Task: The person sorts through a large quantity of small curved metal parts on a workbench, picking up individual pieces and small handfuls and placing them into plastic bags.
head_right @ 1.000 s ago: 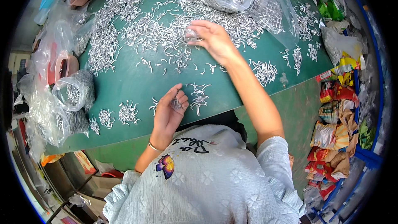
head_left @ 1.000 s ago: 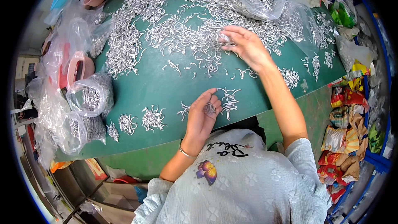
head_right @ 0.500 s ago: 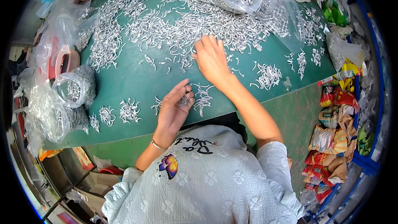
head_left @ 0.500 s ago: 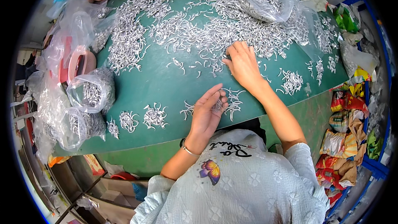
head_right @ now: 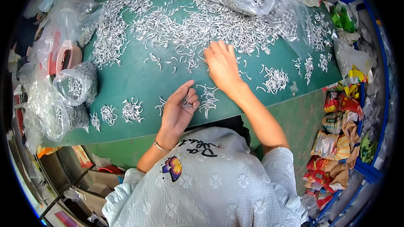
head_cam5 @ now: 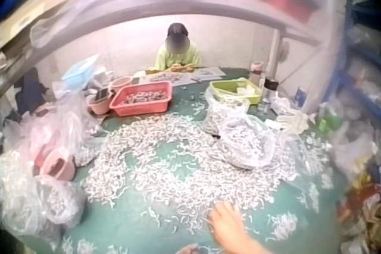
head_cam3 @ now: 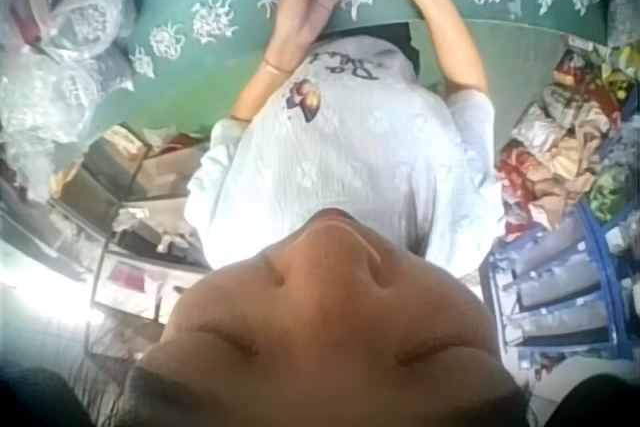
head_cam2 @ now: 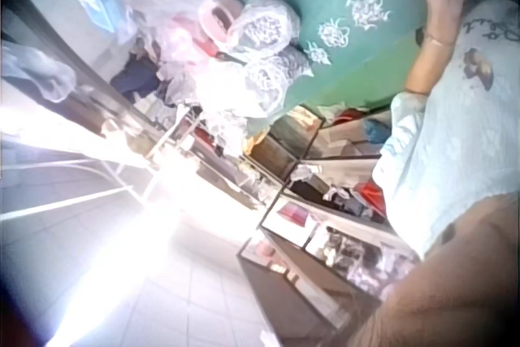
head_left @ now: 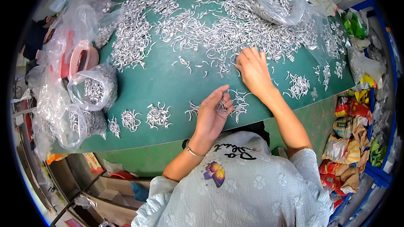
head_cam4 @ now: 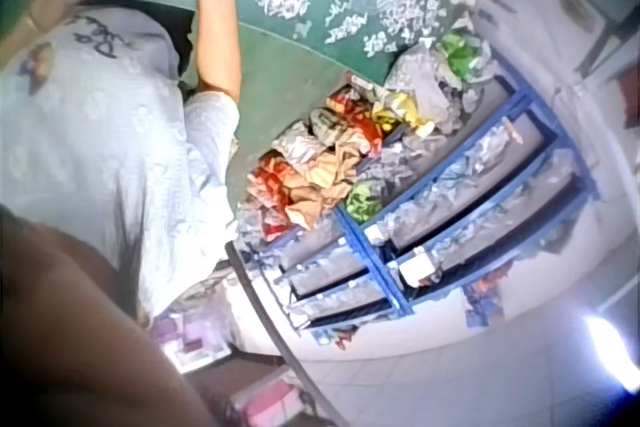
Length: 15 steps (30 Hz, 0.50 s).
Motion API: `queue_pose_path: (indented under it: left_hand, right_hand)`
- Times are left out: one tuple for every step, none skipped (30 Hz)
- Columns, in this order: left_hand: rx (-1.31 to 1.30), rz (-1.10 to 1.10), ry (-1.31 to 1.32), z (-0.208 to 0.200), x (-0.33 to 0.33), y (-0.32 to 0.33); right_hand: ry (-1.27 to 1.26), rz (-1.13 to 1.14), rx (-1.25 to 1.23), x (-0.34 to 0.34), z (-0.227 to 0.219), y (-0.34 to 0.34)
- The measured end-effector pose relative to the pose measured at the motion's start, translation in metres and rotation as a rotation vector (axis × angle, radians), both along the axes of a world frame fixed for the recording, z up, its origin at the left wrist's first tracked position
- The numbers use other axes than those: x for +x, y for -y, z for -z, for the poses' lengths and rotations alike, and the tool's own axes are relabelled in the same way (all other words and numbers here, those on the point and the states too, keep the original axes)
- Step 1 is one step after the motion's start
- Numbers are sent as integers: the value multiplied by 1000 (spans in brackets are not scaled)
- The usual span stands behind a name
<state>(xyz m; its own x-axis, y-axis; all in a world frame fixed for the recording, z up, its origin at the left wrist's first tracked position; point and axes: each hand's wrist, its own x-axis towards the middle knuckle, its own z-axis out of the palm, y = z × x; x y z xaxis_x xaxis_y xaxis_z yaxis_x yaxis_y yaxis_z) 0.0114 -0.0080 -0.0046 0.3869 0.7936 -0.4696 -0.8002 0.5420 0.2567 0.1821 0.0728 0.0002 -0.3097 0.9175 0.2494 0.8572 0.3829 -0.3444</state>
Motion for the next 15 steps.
queue_pose_path:
  left_hand:
    - [-7,-5,-47,0,0,1]
    - [-15,-11,-95,0,0,1]
    - [-16,-19,-116,-4,1,0]
    - [-17,-22,-135,-10,3,-3]
    - [-19,-25,-153,-14,5,-4]
    - [1,-1,-161,-12,5,-4]
    - [21,25,-171,-10,3,-4]
    - [41,50,-180,-9,2,-4]
    - [42,56,-177,-8,2,-3]
    - [43,55,-175,-7,2,-2]
    - [45,55,-173,-6,2,-2]
    - [29,21,-175,-8,3,-3]
    - [12,-11,-173,-11,5,-3]
    - [-4,-44,-171,-13,6,-4]
    - [-4,-53,-157,-12,6,-5]
  right_hand:
    - [-35,-7,-32,3,-3,2]
    - [-66,-20,-52,5,-6,5]
    - [-98,-33,-73,7,-10,9]
    - [-126,-41,-94,8,-13,11]
    - [-126,-44,-50,8,-11,9]
    - [-125,-47,-6,6,-7,5]
    - [-127,-50,38,4,-3,1]
    - [-78,-47,45,4,0,0]
    - [-28,-44,52,3,3,-2]
    - [19,-47,60,0,3,-4]
    - [28,-62,32,0,-2,0]
    - [-42,-101,-64,1,-9,5]
    - [-108,-138,-160,3,-19,11]
    - [-175,-175,-257,4,-24,16]
    - [-258,-277,-299,4,-25,18]
